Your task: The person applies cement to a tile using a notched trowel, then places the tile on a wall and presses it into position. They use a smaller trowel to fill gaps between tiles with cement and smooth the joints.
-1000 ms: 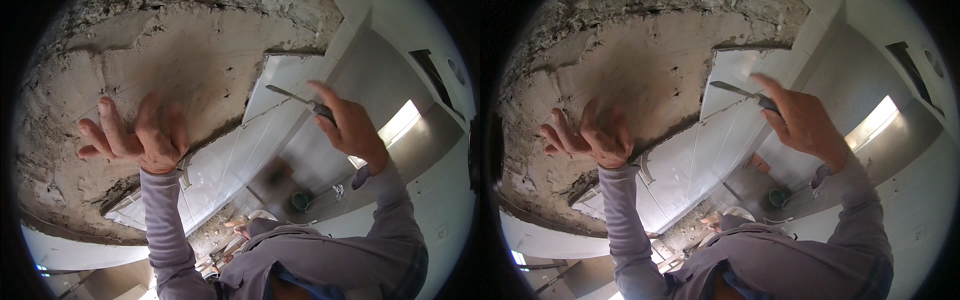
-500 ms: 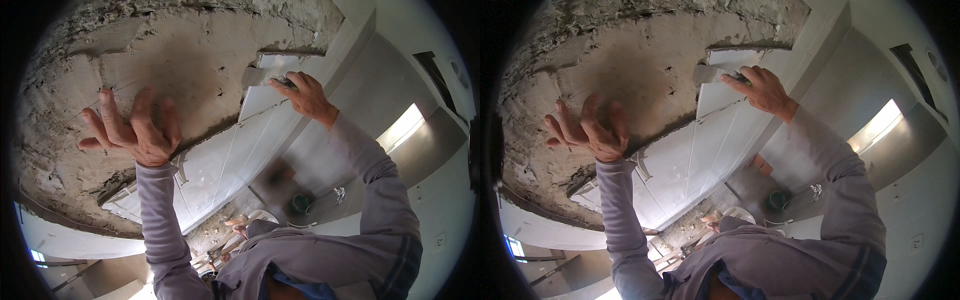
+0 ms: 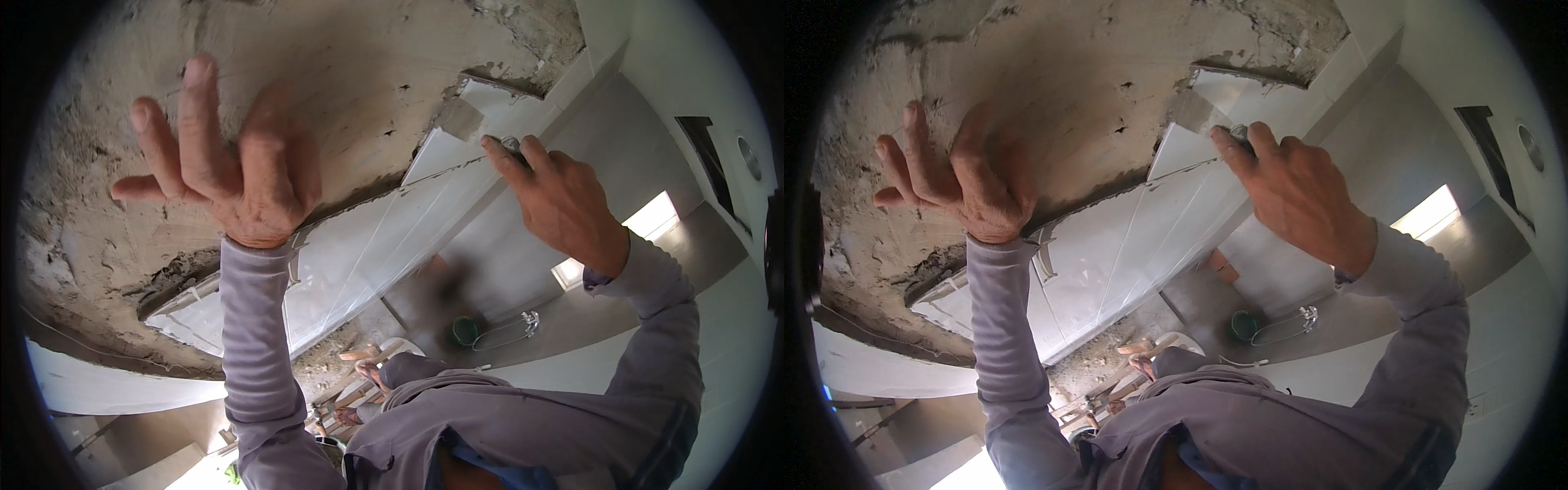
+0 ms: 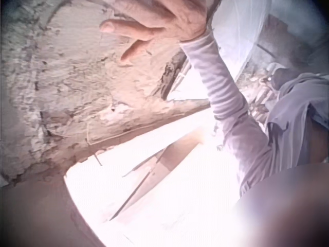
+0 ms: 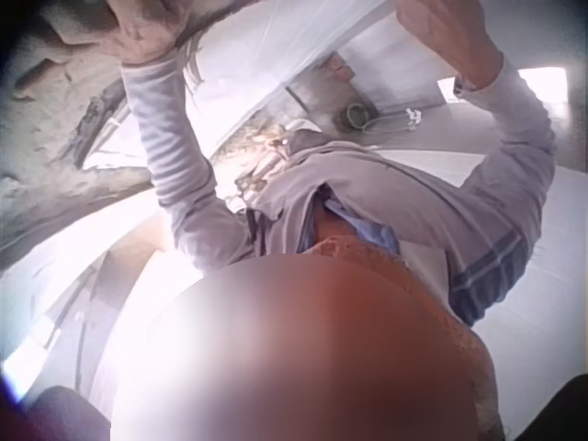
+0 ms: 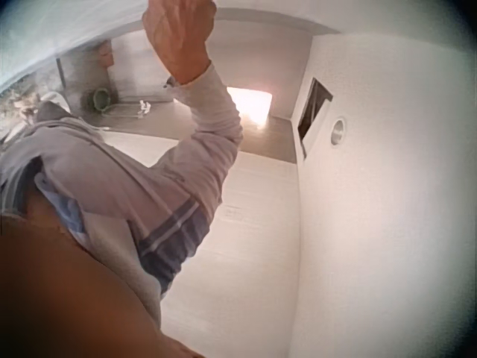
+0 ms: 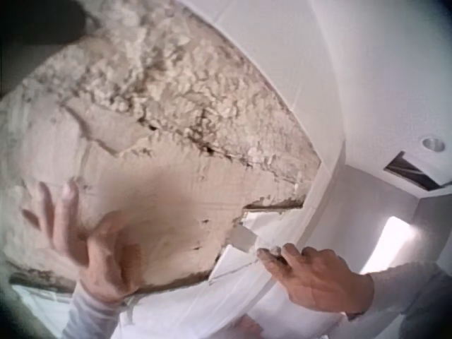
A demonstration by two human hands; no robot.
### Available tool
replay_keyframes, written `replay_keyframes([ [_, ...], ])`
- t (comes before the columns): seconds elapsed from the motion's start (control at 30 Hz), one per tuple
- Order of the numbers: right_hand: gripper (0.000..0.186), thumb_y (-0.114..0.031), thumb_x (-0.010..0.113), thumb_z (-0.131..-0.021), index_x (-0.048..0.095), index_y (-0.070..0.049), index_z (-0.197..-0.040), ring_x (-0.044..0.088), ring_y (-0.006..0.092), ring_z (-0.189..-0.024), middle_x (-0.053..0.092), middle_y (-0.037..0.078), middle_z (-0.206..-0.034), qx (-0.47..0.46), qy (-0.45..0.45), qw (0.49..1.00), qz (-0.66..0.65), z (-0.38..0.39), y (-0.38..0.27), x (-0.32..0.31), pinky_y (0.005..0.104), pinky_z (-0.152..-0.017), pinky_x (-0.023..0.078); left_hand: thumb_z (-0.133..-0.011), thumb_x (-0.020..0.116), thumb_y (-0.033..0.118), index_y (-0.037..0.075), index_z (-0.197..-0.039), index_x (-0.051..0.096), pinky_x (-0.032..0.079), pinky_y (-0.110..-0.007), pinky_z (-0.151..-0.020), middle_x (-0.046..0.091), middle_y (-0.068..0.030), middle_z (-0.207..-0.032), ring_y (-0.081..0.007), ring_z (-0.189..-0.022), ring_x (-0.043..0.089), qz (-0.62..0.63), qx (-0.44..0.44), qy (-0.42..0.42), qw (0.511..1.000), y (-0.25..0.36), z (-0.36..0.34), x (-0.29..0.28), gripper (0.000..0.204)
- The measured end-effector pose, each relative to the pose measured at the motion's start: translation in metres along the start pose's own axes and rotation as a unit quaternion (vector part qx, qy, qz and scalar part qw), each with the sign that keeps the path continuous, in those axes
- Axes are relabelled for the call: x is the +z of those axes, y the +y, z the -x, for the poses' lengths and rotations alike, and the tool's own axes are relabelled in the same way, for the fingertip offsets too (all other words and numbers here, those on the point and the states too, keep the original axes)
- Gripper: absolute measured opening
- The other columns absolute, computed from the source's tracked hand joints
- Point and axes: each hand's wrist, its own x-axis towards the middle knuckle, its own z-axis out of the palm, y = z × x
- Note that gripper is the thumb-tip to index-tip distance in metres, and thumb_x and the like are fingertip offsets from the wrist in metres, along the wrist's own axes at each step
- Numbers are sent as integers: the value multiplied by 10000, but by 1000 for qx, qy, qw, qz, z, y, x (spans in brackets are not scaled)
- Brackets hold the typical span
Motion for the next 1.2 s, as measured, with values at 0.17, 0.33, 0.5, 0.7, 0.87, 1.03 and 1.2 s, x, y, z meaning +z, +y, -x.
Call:
replay_keyframes([
  [0.17, 531, -61, 620, -820, 555, -71, -1347, 612, 223, -604, 570, 150, -1009, 4, -70, 996, 46, -18, -10, -7, 326, -556, 538, -858, 573, 309, 207, -1000, 691, -165, -485, -1182, 455, -140, -1447, -341, -1472, 174, 14, -3, 39, 999, -1, 2, 8, 211],
  [0.33, 481, -91, 628, -810, 570, -39, -1285, 619, 217, -594, 578, 111, -896, -55, -184, 981, -22, -6, -11, -53, 359, -532, 508, -853, 627, 262, 216, -997, 702, -187, -455, -1177, 464, -115, -1447, -300, -1481, 159, 33, -2, 28, 999, 2, -6, 7, 169],
  [0.5, 452, -118, 613, -853, 534, -48, -1292, 618, 271, -601, 596, 141, -789, -161, -252, 923, -240, 18, -42, 3, 418, -563, 491, -800, 636, 228, 135, -750, 586, -28, -561, -1208, 529, -154, -1419, -387, -1435, 310, 24, -15, 65, 997, 3, 1, 10, 116],
  [0.7, 325, -202, 650, -862, 525, -33, -1109, 637, 449, -872, 649, 278, -916, -142, -373, 785, -474, 51, -200, 186, 512, -748, 494, -774, 663, 148, 116, -996, 600, 352, -573, -1107, 594, -104, -1311, -338, -1245, 550, 172, -170, -262, 934, 74, 87, -165, 232],
  [0.87, 314, -240, 670, -842, 578, -44, -1071, 631, 426, -920, 661, 244, -981, -353, -365, 685, -523, 46, -368, 262, 503, -793, 495, -828, 659, 197, 48, -1265, 513, 425, -516, -964, 535, -153, -1319, -385, -1211, 502, -126, -643, -461, 599, 234, 262, -384, 484],
  [1.03, 266, -192, 621, -848, 626, -87, -1092, 657, 354, -877, 670, 159, -941, -584, -182, 597, -519, 68, -544, 261, 485, -755, 515, -781, 701, 587, 248, -1550, 190, 318, -766, -987, 129, -106, -1619, -459, -1446, 181, -134, -769, -621, 67, 398, 346, -470, 983],
  [1.2, 163, -155, 578, -829, 690, -82, -921, 695, 324, -746, 695, 148, -797, -754, -63, 555, -345, 119, -721, 180, 466, -638, 538, -775, 716, 509, 230, -1507, 334, 329, -691, -1044, 155, -75, -1618, -480, -1441, 174, -200, -849, -484, 74, 413, 378, -471, 872],
])
